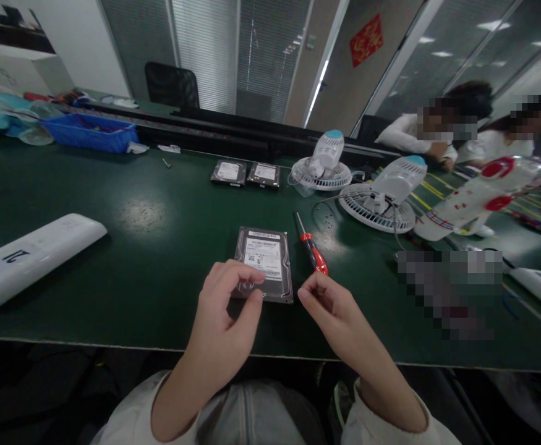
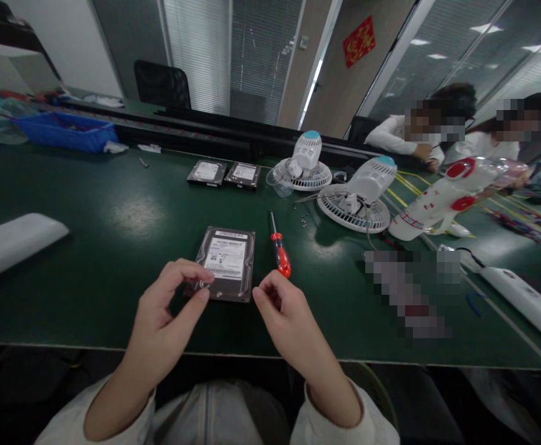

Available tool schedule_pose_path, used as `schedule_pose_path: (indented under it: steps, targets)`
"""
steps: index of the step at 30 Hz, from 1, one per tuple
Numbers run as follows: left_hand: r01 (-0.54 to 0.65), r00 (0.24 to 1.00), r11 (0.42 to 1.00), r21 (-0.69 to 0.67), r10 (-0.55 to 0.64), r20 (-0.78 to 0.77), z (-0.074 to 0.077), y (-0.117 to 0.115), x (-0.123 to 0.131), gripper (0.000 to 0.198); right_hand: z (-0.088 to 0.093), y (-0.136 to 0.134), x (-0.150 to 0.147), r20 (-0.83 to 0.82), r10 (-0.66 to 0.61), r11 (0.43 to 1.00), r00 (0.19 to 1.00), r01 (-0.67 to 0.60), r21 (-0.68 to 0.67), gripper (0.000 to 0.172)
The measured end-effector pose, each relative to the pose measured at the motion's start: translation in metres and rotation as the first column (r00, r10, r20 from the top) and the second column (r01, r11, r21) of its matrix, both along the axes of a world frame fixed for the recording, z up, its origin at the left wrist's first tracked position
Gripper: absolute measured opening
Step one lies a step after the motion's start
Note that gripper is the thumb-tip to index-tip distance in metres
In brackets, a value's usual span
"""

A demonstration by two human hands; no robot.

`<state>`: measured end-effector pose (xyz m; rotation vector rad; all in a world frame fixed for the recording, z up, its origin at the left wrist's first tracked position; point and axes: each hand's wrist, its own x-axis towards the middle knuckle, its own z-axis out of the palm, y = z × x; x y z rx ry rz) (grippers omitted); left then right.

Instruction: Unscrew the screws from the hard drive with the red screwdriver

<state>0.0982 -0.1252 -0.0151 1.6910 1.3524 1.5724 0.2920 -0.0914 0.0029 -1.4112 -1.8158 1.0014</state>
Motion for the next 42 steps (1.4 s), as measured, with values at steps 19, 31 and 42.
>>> schedule_pose_path:
  steps: [19,31,42]
  targets:
    - [-0.033,0.824,0.999,-0.041,0.004,-0.566,0.003,0.005,0.027,0.008,0.034,0.062,0.007,0.714,-0.147,0.988,0.684,0.129,0.08,0.033]
    - [-0.029,0.833,0.998,-0.063,-0.011,-0.553,0.002,0.008,0.029,0.012,0.056,0.051,0.041,0.133,-0.596,0.648,0.792,0.377,0.662,0.018]
    - [-0.019,0.826,0.997,-0.073,-0.026,-0.563,0.003,0.008,0.027,0.009,0.094,0.05,0.053,-0.232,-0.373,0.348,0.899,0.367,0.863,0.033]
